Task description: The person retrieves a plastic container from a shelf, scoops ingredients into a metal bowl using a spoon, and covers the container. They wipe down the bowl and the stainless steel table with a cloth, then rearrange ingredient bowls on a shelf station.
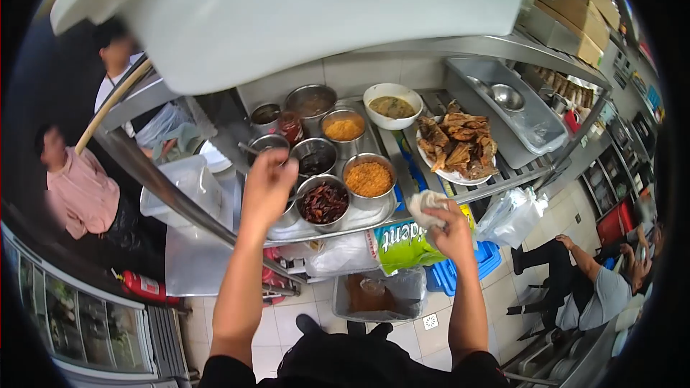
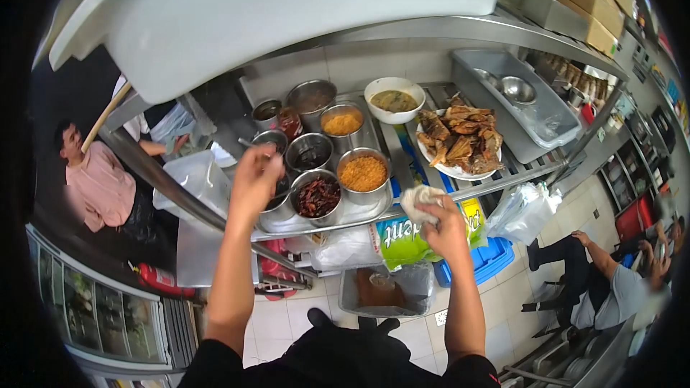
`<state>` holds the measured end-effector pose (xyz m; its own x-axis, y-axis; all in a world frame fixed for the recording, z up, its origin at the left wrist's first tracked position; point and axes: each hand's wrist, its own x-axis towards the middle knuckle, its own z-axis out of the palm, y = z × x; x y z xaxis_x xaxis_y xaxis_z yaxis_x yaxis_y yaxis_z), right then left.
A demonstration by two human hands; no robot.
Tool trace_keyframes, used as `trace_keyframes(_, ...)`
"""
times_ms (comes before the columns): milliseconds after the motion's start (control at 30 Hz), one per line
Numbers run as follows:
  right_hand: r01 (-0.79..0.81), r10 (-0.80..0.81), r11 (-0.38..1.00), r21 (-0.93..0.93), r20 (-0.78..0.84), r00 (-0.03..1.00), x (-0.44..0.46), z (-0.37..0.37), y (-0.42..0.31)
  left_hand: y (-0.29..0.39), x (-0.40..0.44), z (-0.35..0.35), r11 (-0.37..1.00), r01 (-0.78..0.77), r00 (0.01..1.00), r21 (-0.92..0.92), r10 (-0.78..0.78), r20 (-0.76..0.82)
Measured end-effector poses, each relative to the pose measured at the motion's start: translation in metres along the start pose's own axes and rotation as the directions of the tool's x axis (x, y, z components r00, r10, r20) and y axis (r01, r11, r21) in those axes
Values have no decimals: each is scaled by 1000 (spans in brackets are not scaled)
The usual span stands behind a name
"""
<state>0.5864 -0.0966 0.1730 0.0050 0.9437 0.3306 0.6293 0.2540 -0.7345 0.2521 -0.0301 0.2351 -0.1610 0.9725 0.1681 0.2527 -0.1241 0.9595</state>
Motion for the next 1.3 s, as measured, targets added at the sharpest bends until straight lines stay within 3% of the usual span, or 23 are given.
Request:
trace_keyframes(33, -47, 48, 996, 70, -7, 999, 6, 9, -7, -16, -34, -15, 996, 22, 999, -82, -19, 40)
trace_keyframes(67, -43, 43, 996, 76, 7, 999, 7, 21, -12, -50, -62, -24, 986, -47, 996, -159, 58, 63)
trace_keyframes(100, -74, 69, 993, 92, 53, 996, 8, 33, -15, -75, -89, -31, 965, 105, 988, -241, -75, 132)
trace_keyframes(133, -108, 98, 989, 104, 100, 990, 6, 47, -17, -86, -109, -38, 967, 249, 951, -49, -234, 202)
trace_keyframes(167, -112, 100, 988, 103, 117, 988, 0, 71, -15, -107, -122, -40, 918, 396, 902, -38, -380, 205)
trace_keyframes(233, 70, -83, 978, -196, -62, 995, -20, 125, -9, -141, -128, -35, 898, 438, 888, -39, -426, 172)
trace_keyframes(300, 98, -121, 969, -225, -90, 989, -35, 142, -23, -142, -120, -26, 855, 507, 861, -113, -494, 123)
trace_keyframes(433, 122, -144, 980, -155, -136, 980, -56, 170, -57, -160, -91, -22, 782, 540, 826, -311, -564, 15)
trace_keyframes(567, 345, -353, 931, 123, 54, 934, -63, 203, -80, -171, -83, -23, 734, 549, 793, -399, -608, -27)
trace_keyframes(733, 465, -463, 882, -79, 41, 885, -46, 235, -71, -158, -82, -15, 709, 548, 768, -444, -637, -69)
trace_keyframes(933, 545, -532, 794, -267, 127, 837, -50, 174, -11, -150, -83, -19, 686, 593, 753, -421, -658, -12)
trace_keyframes(1000, 390, -392, 906, -161, 23, 920, -46, 153, -26, -156, -81, -25, 668, 597, 751, -445, -661, 15)
trace_keyframes(1133, 409, -411, 912, 37, 82, 908, -45, 171, -67, -159, -81, -28, 656, 603, 754, -454, -654, 57)
trace_keyframes(1233, 428, -426, 903, 31, 185, 886, -28, 212, -93, -165, -80, -27, 648, 598, 749, -471, -662, 40)
trace_keyframes(1300, 383, -246, 886, -262, 434, 867, -13, 227, -105, -163, -80, -26, 658, 583, 757, -477, -653, 24)
